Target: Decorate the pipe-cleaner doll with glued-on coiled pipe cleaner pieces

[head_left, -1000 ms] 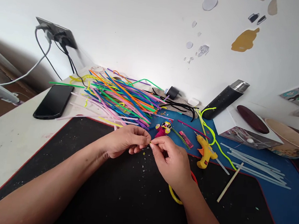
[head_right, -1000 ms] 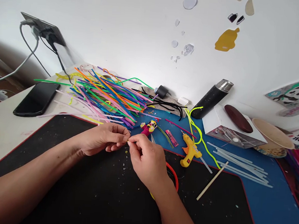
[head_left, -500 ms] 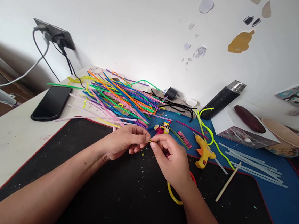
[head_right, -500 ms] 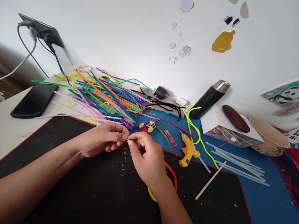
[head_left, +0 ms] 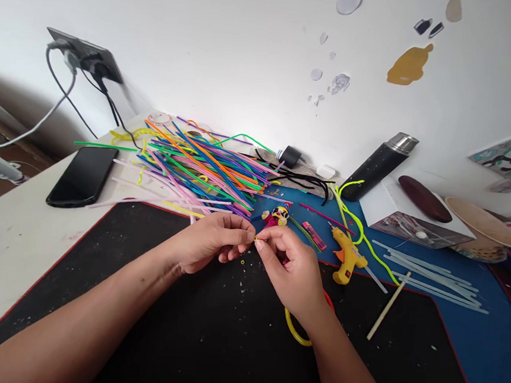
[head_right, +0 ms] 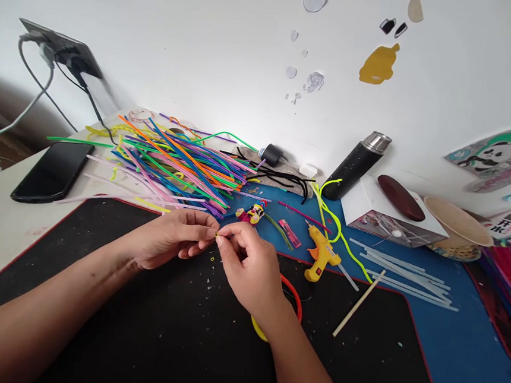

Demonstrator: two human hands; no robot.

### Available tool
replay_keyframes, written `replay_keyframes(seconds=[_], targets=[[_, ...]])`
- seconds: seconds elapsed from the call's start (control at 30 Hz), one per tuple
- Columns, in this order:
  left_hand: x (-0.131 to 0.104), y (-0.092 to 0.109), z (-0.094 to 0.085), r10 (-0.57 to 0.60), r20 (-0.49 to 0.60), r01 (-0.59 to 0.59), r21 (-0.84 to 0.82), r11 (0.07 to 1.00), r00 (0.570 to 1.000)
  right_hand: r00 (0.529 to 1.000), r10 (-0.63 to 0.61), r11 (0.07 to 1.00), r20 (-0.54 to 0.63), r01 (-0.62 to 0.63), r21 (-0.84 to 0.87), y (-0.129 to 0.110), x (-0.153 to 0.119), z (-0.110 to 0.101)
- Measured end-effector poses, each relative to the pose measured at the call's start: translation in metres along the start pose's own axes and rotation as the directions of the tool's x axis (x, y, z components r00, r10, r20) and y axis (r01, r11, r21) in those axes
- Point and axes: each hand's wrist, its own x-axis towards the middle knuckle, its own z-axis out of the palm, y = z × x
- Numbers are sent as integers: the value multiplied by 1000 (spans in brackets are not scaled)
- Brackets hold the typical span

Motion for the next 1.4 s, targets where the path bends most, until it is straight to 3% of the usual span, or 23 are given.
replay_keyframes(seconds=[0.33,0.83,1.07,1.23,1.4], targets=[[1,-4,-2,52,-17,-52,-12,999,999,994,106,988,16,-107,107,2,0,0],[1,-5,1,82,9,-83,71,994,997,991,134,982,22,-135,128,-2,0,1],[-2,-2,-4,60,110,-86,245,966,992,975,217,960,55,-223,172,-4,1,-2],[-5,3,-11,147,93,-168,280,945,985,970,228,954,85,-240,181,-5,2,-2],[-5,4,-12,152,127,-188,343,920,980,970,212,961,120,-229,153,-6,1,-2]])
